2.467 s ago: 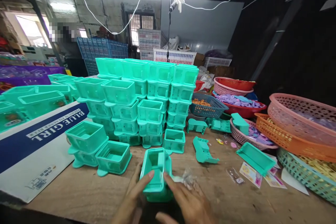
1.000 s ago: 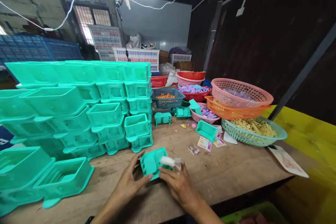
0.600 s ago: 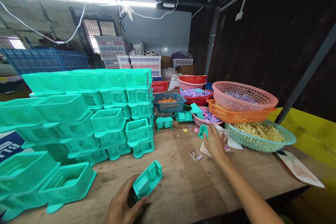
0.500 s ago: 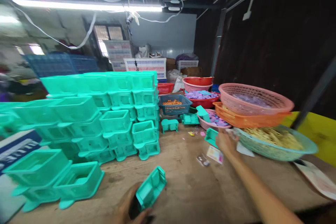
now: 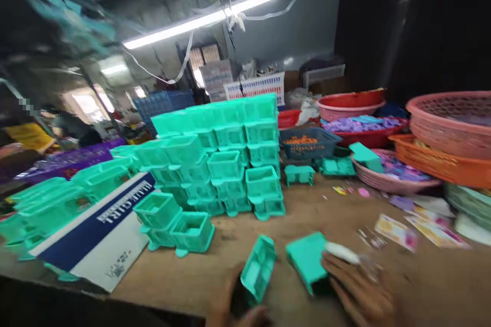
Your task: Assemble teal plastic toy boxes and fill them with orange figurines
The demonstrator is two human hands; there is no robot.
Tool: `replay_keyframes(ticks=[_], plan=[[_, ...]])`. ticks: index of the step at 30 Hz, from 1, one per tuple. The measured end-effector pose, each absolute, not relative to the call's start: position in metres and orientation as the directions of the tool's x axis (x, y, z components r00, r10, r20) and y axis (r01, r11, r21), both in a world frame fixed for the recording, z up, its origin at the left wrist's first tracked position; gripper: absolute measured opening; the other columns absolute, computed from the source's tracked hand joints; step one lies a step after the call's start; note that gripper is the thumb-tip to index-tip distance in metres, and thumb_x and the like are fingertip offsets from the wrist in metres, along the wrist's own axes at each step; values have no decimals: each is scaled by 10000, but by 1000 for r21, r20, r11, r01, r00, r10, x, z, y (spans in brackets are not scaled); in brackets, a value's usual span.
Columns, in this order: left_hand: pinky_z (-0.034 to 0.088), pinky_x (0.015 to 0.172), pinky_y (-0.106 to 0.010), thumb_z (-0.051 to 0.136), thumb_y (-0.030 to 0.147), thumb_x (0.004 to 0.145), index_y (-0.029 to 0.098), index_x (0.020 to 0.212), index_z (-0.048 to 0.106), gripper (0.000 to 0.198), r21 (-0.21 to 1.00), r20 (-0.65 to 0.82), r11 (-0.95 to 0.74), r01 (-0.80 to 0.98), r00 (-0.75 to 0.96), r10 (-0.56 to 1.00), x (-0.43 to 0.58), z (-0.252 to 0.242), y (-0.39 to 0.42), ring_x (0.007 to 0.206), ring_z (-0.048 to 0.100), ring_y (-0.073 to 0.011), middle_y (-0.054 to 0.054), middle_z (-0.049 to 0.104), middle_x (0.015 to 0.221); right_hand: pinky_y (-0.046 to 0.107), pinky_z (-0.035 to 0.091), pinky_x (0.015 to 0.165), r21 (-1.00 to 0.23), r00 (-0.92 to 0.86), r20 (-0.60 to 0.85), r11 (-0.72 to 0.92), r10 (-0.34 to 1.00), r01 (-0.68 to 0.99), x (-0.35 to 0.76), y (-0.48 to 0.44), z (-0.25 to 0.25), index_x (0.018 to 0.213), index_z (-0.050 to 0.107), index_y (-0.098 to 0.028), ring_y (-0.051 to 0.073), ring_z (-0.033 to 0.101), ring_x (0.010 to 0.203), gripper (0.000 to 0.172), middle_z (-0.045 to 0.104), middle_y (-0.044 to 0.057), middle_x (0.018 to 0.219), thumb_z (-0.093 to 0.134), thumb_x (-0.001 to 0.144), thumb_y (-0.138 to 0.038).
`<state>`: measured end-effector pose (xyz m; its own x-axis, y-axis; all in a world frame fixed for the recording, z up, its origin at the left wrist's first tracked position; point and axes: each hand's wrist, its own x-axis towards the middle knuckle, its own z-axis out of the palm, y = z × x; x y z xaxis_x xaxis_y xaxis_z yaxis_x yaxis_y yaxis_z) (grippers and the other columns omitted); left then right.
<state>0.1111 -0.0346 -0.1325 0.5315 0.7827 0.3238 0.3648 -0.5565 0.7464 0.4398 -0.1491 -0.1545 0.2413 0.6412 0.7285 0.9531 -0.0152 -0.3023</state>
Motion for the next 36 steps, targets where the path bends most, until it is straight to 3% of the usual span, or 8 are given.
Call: replay_keyframes(ticks=[7,12,16,21,26,30,34,36], plan=[[426,1203,-624,935,408,700,230,1500,468,944,877,287,-447,175,554,781,109,-123,-24,1421,524,-414,-179,532,1530,533,424,1116,-207,131,644,8,754,978,404,-180,-134,1171,781,-392,251,783,1006,307,803,11,1198,508,1037,-350],[446,1187,-557,889,273,704,219,1401,587,761,897,215,-406,174,632,744,116,-96,-13,1354,587,-376,-141,645,1425,532,452,1105,-325,261,708,-25,656,946,388,-189,-106,1161,786,-327,277,795,953,296,816,45,1148,522,1037,-377],[532,1068,-474,848,279,749,200,1267,669,555,907,184,-372,195,613,769,117,-94,-20,1169,682,-321,-107,742,1231,410,591,788,-586,601,573,-235,557,776,389,-184,-87,978,822,-256,257,755,670,387,827,70,895,567,965,-547],[597,886,-400,930,326,700,232,1451,536,853,914,128,-333,230,617,777,115,-98,-26,886,706,-224,-65,721,1109,378,547,596,-661,699,284,-394,657,639,397,-164,-69,1095,801,-219,292,743,646,600,771,47,669,594,809,-705],[356,1256,-579,1036,365,537,233,1607,306,1302,914,175,-383,135,721,671,132,-89,-15,1505,414,-406,-196,385,1640,350,532,558,-720,593,145,-327,792,612,372,-155,-58,1281,726,-208,231,676,518,727,774,19,668,611,809,-748],[295,1285,-601,1025,386,564,258,1662,147,1412,922,165,-373,102,770,617,151,-87,-10,1577,294,-414,-191,302,1689,362,552,573,-775,491,22,-295,871,558,352,-162,-59,1391,644,-167,229,652,478,758,727,-8,575,531,895,-729],[264,1294,-610,1025,428,567,248,1659,169,1399,909,198,-403,106,742,641,144,-91,-14,1584,260,-434,-199,263,1699,401,631,809,-792,318,23,-176,948,584,357,-181,-74,1530,533,-228,302,793,948,819,826,95,1048,679,857,-671],[239,1297,-630,1029,463,552,256,1664,143,1436,910,161,-386,148,734,660,132,-92,-17,1592,227,-446,-199,230,1709,448,598,989,-765,215,70,-86,974,638,364,-190,-84,1592,455,-263,353,679,1273,989,688,144,1417,819,753,-638]])
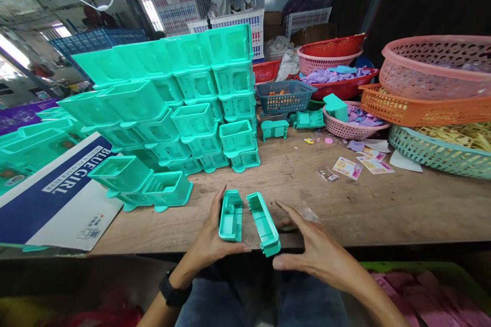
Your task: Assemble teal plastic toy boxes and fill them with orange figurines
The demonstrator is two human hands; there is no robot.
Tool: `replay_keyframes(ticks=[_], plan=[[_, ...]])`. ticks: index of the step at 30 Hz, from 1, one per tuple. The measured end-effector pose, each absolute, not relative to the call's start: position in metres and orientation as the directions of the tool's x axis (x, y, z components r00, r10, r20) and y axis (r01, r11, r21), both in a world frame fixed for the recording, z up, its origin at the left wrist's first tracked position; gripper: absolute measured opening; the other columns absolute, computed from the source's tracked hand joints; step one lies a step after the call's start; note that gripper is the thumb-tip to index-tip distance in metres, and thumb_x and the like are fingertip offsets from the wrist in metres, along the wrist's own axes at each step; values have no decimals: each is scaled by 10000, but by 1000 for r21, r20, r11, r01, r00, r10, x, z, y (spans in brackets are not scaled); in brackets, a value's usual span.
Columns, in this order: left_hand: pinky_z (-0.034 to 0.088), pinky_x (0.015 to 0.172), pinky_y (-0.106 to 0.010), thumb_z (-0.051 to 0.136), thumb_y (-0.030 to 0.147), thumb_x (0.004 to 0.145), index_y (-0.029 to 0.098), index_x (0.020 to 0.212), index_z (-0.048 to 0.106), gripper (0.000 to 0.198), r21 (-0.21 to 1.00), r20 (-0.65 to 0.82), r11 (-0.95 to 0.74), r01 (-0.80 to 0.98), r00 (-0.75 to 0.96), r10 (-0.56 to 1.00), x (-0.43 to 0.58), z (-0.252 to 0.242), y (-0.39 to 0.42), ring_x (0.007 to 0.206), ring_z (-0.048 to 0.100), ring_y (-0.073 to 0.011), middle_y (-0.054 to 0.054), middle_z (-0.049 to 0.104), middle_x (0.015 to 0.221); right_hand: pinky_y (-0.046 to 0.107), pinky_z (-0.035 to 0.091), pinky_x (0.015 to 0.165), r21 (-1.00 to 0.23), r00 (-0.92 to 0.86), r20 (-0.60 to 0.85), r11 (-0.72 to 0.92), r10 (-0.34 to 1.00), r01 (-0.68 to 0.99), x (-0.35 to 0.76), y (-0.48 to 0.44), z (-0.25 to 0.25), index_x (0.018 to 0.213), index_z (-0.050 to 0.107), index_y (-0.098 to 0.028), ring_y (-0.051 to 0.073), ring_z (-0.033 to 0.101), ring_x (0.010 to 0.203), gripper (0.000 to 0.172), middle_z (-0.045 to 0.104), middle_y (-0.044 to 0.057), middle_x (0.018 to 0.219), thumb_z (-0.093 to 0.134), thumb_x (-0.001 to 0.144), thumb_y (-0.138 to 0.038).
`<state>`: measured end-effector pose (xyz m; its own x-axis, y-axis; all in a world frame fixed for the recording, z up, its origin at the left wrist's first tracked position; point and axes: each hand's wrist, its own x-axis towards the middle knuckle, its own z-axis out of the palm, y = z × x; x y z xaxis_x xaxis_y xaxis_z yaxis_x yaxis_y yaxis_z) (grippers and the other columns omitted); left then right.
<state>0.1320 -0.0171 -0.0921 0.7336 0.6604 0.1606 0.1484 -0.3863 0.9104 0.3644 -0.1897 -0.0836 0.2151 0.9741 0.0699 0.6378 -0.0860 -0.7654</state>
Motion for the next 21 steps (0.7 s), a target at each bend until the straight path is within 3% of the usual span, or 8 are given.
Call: replay_keyframes(ticks=[2,5,11,17,21], plan=[[214,1299,-645,1024,481,558,259,1670,110,1456,912,113,-363,188,737,667,121,-94,-19,1599,198,-450,-202,200,1719,488,516,1119,-723,143,93,-32,985,690,369,-190,-92,1640,365,-288,371,528,1441,1110,501,148,1609,885,706,-586],[215,1292,-662,1015,447,587,263,1671,116,1420,913,101,-360,194,746,658,114,-96,-21,1593,224,-446,-200,232,1711,527,416,1205,-698,65,90,16,994,716,368,-174,-99,1682,223,-313,365,421,1517,1171,373,143,1689,894,739,-490],[308,1259,-656,998,453,618,272,1655,157,1347,926,115,-337,168,724,680,127,-103,-25,1508,406,-426,-190,397,1625,564,367,1227,-741,-39,110,108,993,662,355,-129,-103,1699,92,-295,381,387,1534,1302,368,175,1688,917,710,-485],[311,1271,-602,990,474,604,223,1625,202,1314,917,137,-358,173,709,691,128,-106,-25,1511,395,-429,-208,371,1639,596,323,1236,-736,-57,123,129,991,665,350,-124,-110,1697,107,-288,382,376,1540,1349,353,187,1692,952,657,-446],[353,1257,-563,973,456,613,206,1597,238,1253,907,150,-376,187,693,705,128,-108,-25,1504,412,-418,-203,394,1625,549,361,1226,-741,-82,146,164,986,651,353,-125,-108,1699,107,-279,370,377,1542,1343,343,187,1698,949,658,-395]])
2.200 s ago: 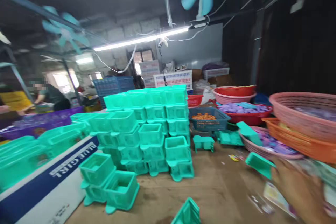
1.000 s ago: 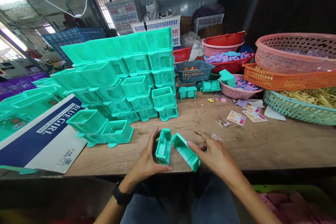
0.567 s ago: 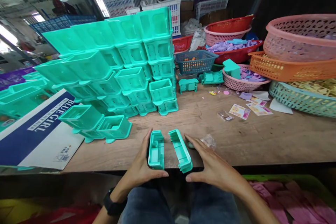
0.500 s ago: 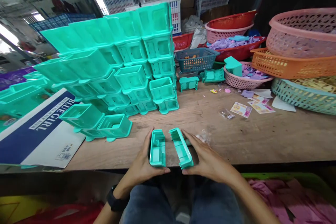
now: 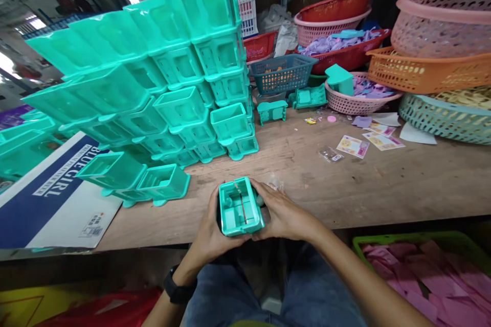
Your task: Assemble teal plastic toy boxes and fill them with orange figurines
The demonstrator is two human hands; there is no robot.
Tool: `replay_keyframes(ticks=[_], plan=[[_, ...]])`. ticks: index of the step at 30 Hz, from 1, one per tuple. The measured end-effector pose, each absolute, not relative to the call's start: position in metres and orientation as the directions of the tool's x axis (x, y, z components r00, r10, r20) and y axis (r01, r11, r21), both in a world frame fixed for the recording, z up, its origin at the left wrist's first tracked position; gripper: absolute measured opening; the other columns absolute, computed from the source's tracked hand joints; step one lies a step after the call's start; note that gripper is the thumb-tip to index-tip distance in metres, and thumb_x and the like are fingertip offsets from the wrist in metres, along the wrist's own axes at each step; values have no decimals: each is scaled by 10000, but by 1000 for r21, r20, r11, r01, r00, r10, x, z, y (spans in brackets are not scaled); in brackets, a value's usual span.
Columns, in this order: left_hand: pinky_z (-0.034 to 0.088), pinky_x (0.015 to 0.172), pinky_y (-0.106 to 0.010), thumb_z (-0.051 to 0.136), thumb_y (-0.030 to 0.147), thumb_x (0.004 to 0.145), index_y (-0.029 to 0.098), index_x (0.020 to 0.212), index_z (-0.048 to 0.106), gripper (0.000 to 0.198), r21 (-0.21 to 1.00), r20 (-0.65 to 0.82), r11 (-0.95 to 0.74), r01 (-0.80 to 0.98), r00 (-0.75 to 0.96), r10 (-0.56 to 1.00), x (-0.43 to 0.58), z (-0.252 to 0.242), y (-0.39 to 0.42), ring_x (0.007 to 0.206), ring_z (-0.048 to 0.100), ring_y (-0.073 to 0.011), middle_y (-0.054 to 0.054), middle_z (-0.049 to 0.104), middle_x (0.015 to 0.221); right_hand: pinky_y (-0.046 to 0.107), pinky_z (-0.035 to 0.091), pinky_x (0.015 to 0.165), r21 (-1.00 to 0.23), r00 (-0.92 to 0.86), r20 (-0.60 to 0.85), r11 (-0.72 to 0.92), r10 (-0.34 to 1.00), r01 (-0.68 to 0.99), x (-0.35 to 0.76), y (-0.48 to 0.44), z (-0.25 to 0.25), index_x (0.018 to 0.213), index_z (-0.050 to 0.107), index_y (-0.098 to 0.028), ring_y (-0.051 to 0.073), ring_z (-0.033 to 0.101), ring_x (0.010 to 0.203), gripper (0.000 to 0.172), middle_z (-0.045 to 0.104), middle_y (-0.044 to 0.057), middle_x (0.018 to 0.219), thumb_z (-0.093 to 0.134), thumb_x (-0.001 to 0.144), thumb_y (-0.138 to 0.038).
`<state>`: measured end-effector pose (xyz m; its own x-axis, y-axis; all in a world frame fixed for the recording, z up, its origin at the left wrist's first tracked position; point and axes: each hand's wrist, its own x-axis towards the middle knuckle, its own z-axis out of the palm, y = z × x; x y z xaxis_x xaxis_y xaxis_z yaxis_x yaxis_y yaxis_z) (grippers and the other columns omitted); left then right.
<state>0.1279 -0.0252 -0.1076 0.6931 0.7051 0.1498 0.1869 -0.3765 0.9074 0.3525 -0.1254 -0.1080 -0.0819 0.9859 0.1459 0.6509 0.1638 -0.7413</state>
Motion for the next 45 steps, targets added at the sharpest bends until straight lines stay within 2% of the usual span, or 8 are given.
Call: replay_keyframes(ticks=[8,15,23,28,32,36,40,45], plan=[[429,1208,-543,958,428,613,209,1519,345,1115,897,193,-411,164,690,698,133,-100,-25,1425,514,-403,-169,519,1527,561,366,1214,-725,-93,152,175,984,666,356,-123,-107,1699,106,-283,372,429,1512,1322,362,184,1689,931,671,-389],[471,1159,-580,986,456,575,228,1505,367,1140,904,237,-411,116,664,709,134,-102,-25,1391,549,-417,-165,548,1494,639,318,1223,-726,-121,121,171,985,666,351,-122,-99,1700,32,-262,404,353,1546,1357,328,218,1695,915,671,-316],[513,1116,-572,992,465,553,241,1482,374,1138,882,260,-452,136,659,706,134,-98,-25,1336,597,-405,-152,574,1448,697,346,1181,-735,-119,73,134,990,665,344,-121,-86,1697,0,-278,435,368,1531,1388,339,255,1676,931,669,-351],[529,1087,-575,994,422,547,231,1455,380,1113,883,255,-448,138,660,707,137,-97,-27,1281,630,-392,-150,590,1401,613,328,1234,-750,-183,122,211,976,627,354,-122,-95,1698,7,-258,394,324,1563,1379,321,233,1693,932,698,-466],[492,1101,-645,1004,440,527,262,1464,355,1154,888,236,-432,159,649,723,137,-98,-29,1305,603,-412,-140,567,1424,513,335,1255,-760,-242,179,290,954,581,364,-118,-97,1697,77,-226,341,330,1569,1330,316,220,1701,928,706,-475],[458,1139,-657,1016,464,550,305,1466,347,1146,890,213,-427,159,683,698,134,-96,-28,1363,561,-405,-124,543,1462,545,359,1232,-754,-223,147,255,964,606,363,-115,-89,1694,112,-223,363,385,1539,1322,380,223,1667,922,689,-508],[467,1148,-624,1034,527,485,254,1467,349,1229,875,216,-444,194,663,717,132,-96,-27,1367,558,-420,-160,533,1459,574,378,1210,-745,-201,119,221,972,629,360,-115,-83,1691,132,-213,391,429,1506,1357,425,234,1636,944,643,-504],[482,1140,-593,1021,552,496,228,1469,342,1230,870,204,-440,223,649,733,132,-98,-30,1358,564,-417,-171,527,1454,564,371,1223,-733,-219,126,240,968,637,366,-116,-89,1693,131,-235,387,422,1511,1348,406,210,1656,957,645,-429]])
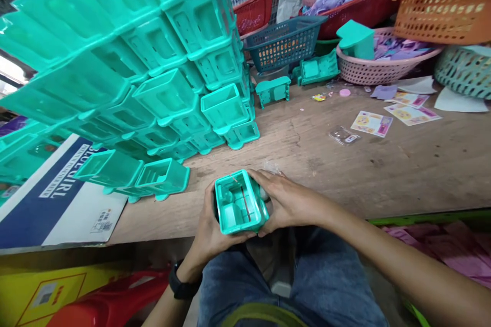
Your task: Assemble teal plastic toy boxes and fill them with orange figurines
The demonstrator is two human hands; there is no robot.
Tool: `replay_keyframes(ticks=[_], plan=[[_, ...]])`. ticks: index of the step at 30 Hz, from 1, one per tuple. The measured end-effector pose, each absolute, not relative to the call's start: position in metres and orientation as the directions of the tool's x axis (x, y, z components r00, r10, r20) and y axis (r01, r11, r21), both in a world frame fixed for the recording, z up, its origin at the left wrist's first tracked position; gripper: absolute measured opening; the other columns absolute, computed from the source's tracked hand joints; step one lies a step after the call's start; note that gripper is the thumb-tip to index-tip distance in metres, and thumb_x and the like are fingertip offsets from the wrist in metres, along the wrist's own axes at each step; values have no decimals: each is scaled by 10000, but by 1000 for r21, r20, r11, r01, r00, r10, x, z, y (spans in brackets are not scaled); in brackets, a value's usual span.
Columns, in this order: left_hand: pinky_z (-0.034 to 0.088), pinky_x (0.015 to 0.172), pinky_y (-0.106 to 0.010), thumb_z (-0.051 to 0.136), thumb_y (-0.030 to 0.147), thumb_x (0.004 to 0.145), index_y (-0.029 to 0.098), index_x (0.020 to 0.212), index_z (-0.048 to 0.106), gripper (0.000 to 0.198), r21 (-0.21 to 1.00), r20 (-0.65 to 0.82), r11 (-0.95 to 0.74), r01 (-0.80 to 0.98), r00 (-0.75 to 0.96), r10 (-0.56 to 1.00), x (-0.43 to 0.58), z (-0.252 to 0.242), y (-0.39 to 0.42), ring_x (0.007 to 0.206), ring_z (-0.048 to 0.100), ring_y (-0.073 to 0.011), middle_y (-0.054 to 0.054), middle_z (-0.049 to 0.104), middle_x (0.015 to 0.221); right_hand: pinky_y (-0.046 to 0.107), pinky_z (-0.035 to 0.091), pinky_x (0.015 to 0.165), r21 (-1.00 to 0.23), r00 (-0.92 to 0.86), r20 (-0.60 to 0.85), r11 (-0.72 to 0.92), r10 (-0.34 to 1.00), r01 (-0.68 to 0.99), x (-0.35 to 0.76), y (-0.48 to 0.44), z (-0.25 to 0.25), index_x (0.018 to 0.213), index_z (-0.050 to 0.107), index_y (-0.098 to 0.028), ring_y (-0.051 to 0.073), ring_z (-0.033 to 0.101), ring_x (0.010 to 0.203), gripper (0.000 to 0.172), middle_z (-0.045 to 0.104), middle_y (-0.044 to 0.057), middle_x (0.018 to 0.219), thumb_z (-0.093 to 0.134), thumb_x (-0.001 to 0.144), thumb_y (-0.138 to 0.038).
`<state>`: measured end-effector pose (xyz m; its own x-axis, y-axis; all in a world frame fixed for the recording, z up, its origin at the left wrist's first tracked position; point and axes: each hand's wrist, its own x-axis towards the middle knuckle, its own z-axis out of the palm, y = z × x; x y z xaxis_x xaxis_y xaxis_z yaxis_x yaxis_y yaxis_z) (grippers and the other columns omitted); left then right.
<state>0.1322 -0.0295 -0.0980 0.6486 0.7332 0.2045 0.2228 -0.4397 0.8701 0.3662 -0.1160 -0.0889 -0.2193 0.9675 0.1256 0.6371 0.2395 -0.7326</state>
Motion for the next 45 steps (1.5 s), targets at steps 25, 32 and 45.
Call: replay_keyframes(ticks=[25,32,45], plan=[[439,1192,-575,985,551,601,270,1549,256,1228,912,104,-346,221,691,715,127,-87,-36,1383,540,-402,-157,470,1537,589,484,1136,-720,-144,197,242,970,650,355,-127,-98,1691,-23,-348,396,529,1430,1235,464,155,1627,809,779,-334],[464,1170,-560,981,478,607,278,1545,296,1178,901,106,-358,245,677,729,127,-86,-38,1381,541,-404,-132,499,1517,717,482,1076,-664,-120,191,218,974,715,352,-134,-101,1678,-71,-377,456,510,1432,1253,467,165,1621,797,775,-322],[444,1186,-647,963,677,560,290,1606,177,1364,909,41,-301,289,657,753,122,-92,-43,1400,527,-457,-171,507,1490,543,487,1155,-718,-125,175,214,977,662,344,-131,-91,1683,-47,-324,397,504,1453,1266,474,169,1612,824,764,-288]])
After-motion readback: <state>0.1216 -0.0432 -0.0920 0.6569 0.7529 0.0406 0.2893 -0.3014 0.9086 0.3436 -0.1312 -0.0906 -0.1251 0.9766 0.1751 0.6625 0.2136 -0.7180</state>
